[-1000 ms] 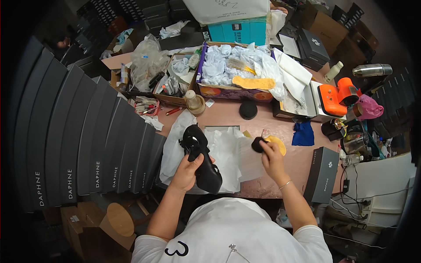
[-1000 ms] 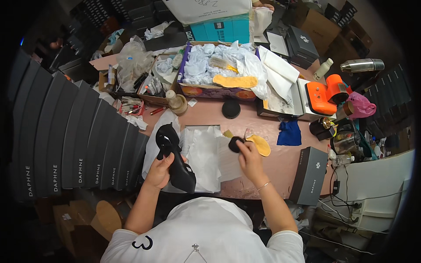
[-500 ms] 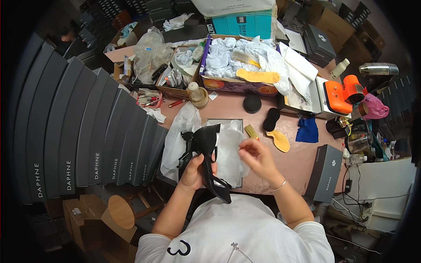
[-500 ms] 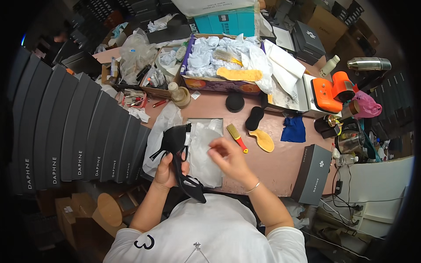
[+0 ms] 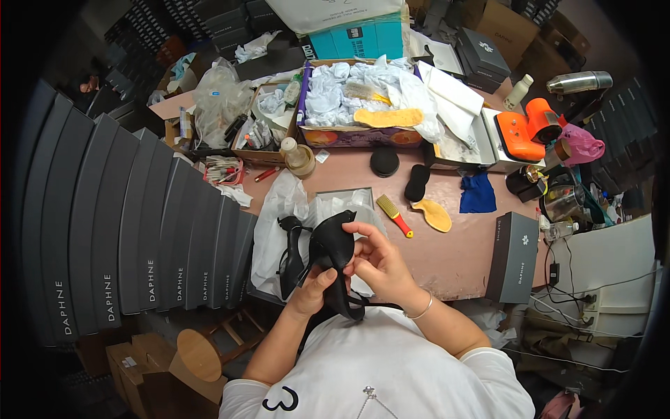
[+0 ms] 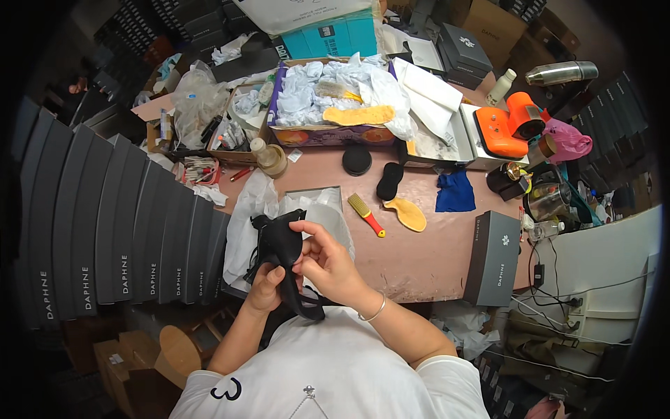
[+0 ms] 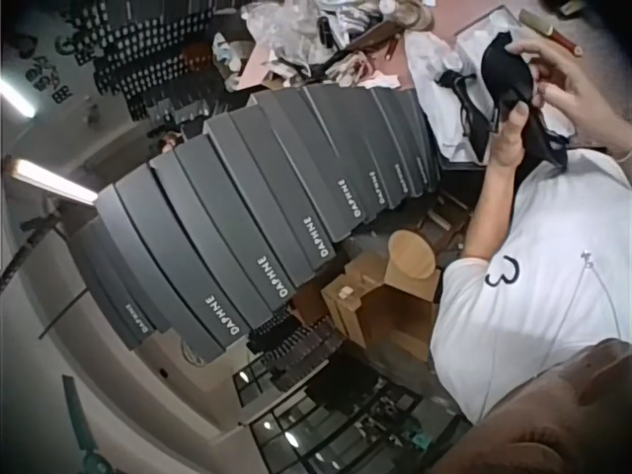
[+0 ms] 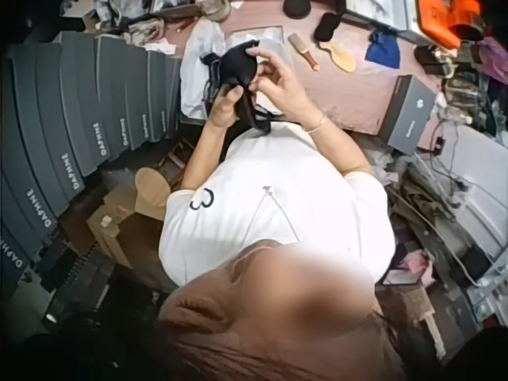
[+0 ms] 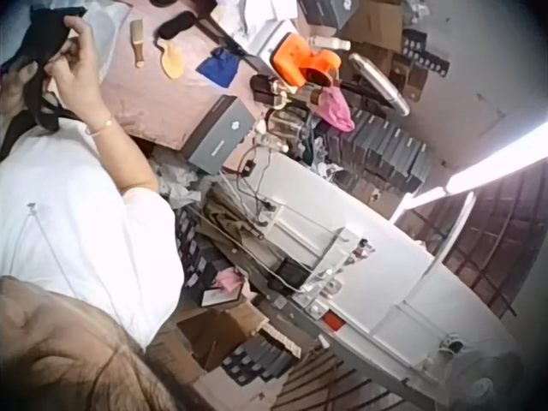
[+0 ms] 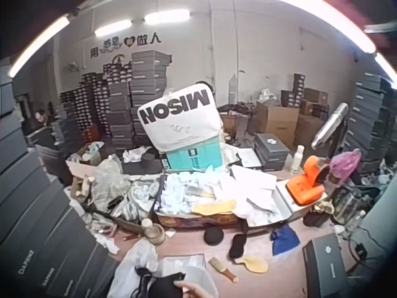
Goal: Inspecting and wrapping high-heeled shoes in tissue paper before placing them into boxes.
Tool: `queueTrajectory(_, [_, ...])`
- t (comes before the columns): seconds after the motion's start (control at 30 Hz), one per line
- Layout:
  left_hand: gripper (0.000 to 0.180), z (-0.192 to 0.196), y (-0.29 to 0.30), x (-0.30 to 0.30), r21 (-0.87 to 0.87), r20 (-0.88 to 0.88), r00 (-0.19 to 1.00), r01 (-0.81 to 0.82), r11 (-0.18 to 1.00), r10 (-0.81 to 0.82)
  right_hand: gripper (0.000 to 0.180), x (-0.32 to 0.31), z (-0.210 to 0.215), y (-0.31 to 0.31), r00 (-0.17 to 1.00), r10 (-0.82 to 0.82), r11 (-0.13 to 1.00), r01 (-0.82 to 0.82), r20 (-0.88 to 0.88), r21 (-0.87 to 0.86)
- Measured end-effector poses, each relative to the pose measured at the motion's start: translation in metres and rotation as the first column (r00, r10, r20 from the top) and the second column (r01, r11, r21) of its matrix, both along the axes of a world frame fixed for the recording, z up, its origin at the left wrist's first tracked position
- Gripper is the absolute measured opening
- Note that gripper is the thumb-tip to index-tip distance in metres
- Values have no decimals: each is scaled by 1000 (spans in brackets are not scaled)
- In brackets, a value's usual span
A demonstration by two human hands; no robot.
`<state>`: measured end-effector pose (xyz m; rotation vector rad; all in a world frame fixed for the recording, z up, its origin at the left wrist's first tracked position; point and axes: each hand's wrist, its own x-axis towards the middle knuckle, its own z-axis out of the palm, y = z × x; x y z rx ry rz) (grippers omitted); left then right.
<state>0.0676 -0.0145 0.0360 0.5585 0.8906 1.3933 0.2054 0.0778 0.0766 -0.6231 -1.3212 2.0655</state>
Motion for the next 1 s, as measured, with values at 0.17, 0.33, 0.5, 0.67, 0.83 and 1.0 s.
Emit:
queueTrajectory(0.17, [40,1,0,-2,-3,15,998,65,998,-65,47,-2,-3,-1,999,-34,994,31,33,110])
queueTrajectory(0.33, [41,-2,-1,-4,6,30,994,101,995,-101,44,2,-3,-1,998,-41,994,37,37,106])
queueTrajectory(0.5, [42,0,2,0,-12,15,997,73,997,-73,42,-1,-10,-1,988,-112,977,90,105,194])
queueTrajectory(0.67, [42,-6,-2,0,21,37,997,62,998,-63,39,0,-5,-1,995,-63,983,49,78,175])
queueTrajectory(0.83, [42,-7,-1,3,-1,48,999,9,1000,-9,40,-8,-14,-1,984,-118,962,80,137,260])
queueTrajectory(1.0, [42,-13,-2,-1,31,75,997,13,999,-15,43,-6,-11,4,998,-56,983,50,30,178])
